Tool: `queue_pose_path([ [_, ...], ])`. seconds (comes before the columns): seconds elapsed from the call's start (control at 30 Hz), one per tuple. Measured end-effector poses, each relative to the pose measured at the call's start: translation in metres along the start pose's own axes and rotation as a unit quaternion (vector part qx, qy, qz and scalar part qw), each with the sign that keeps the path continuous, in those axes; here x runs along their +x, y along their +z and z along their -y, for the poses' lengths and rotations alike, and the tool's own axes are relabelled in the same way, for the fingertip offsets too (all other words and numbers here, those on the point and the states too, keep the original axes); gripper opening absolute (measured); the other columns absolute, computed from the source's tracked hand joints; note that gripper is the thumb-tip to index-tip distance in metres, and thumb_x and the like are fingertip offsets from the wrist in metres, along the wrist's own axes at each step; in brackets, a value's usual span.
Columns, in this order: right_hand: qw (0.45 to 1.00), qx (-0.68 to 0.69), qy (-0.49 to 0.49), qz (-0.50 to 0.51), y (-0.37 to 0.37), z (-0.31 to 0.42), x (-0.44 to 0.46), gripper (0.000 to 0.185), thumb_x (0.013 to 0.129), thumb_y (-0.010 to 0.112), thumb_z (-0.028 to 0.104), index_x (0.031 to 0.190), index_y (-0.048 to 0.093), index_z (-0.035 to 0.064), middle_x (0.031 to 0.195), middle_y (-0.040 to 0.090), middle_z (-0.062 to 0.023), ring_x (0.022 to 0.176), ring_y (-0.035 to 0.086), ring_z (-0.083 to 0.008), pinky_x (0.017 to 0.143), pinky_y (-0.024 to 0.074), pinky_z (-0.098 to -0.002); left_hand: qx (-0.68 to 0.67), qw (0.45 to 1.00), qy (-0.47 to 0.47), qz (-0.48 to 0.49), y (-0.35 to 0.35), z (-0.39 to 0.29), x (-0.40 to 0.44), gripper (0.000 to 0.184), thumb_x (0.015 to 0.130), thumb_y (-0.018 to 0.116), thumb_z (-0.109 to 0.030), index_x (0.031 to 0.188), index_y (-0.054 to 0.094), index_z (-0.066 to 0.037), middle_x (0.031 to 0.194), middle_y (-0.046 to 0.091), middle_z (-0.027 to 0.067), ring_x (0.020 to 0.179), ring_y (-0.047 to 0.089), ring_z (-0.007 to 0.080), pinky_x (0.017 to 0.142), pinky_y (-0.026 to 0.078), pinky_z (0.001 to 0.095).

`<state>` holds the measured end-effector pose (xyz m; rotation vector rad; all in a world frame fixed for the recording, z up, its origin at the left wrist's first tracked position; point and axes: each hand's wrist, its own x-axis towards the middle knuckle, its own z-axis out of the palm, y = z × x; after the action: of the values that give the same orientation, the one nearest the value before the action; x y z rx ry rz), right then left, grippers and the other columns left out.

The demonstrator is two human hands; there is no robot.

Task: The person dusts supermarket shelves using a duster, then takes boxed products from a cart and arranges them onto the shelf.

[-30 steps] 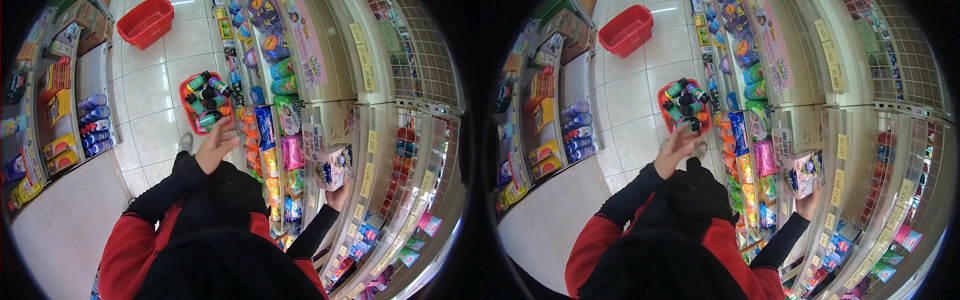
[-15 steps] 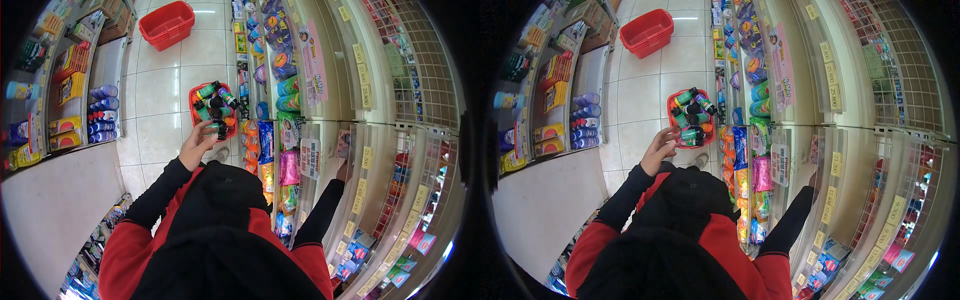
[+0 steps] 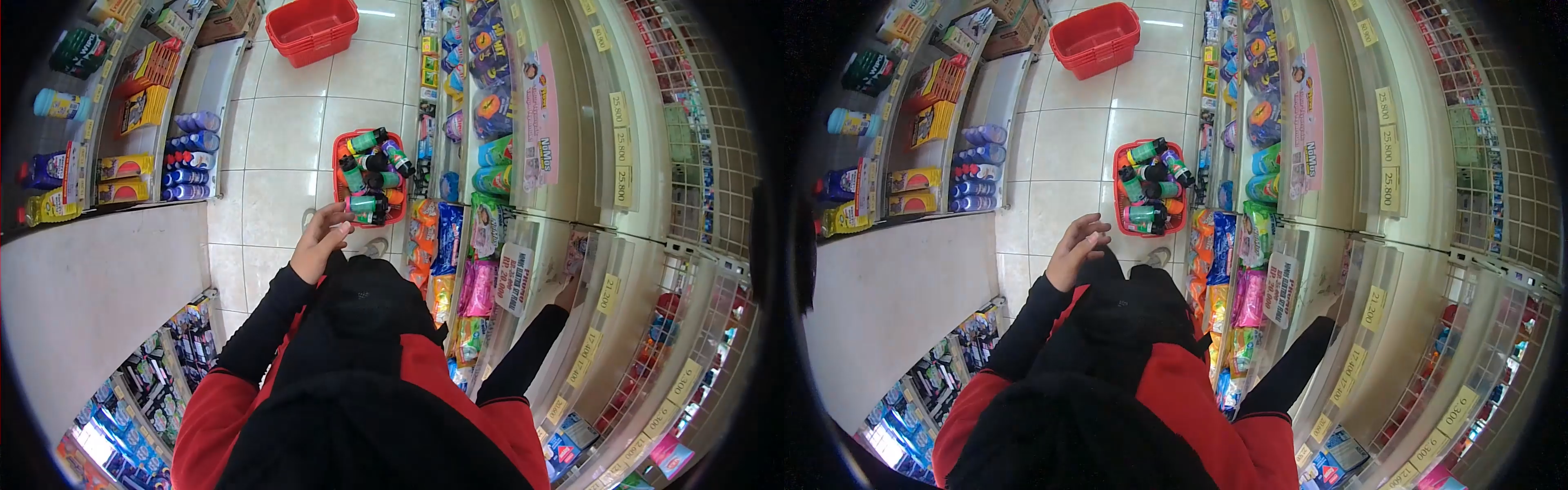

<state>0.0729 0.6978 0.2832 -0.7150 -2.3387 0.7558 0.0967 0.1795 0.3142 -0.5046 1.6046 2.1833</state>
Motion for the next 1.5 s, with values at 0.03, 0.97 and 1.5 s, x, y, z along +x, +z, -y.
queue_pose_path([
  [0.03,0.998,-0.051,-0.026,0.008,-0.003,-0.008,0.006,0.046,0.081,0.050,0.030,0.112,0.044,-0.0035,0.110,0.048,-0.0129,0.100,0.044,-0.0210,0.085,0.0348,-0.0273,-0.001,1.000,0.000,0.005,-0.002,0.001,0.000,0.045,0.083,0.045,-0.027,0.121,0.031,-0.007,0.113,0.044,0.0108,0.100,0.045,0.0195,0.080,0.037,0.0299],
  [0.97,0.887,-0.279,0.339,-0.139,-0.106,0.122,-0.513,0.053,0.062,0.065,0.022,0.108,0.044,0.0061,0.121,0.031,-0.0215,0.112,0.029,-0.0366,0.091,0.0241,-0.0476,0.235,0.893,-0.108,0.367,-0.071,-0.039,0.039,0.043,0.082,0.045,-0.034,0.115,0.039,-0.007,0.109,0.048,0.0107,0.096,0.048,0.0192,0.079,0.038,0.0311],
  [1.5,0.506,0.121,0.724,-0.452,-0.290,0.068,-0.923,0.064,0.063,0.065,0.031,0.111,0.039,-0.0030,0.091,0.052,-0.0137,0.090,0.048,-0.0276,0.077,0.0385,-0.0373,0.347,0.747,-0.171,0.541,-0.012,0.125,-0.216,0.042,0.082,0.047,-0.032,0.114,0.039,-0.006,0.108,0.049,0.0100,0.094,0.050,0.0186,0.075,0.039,0.0285],
])
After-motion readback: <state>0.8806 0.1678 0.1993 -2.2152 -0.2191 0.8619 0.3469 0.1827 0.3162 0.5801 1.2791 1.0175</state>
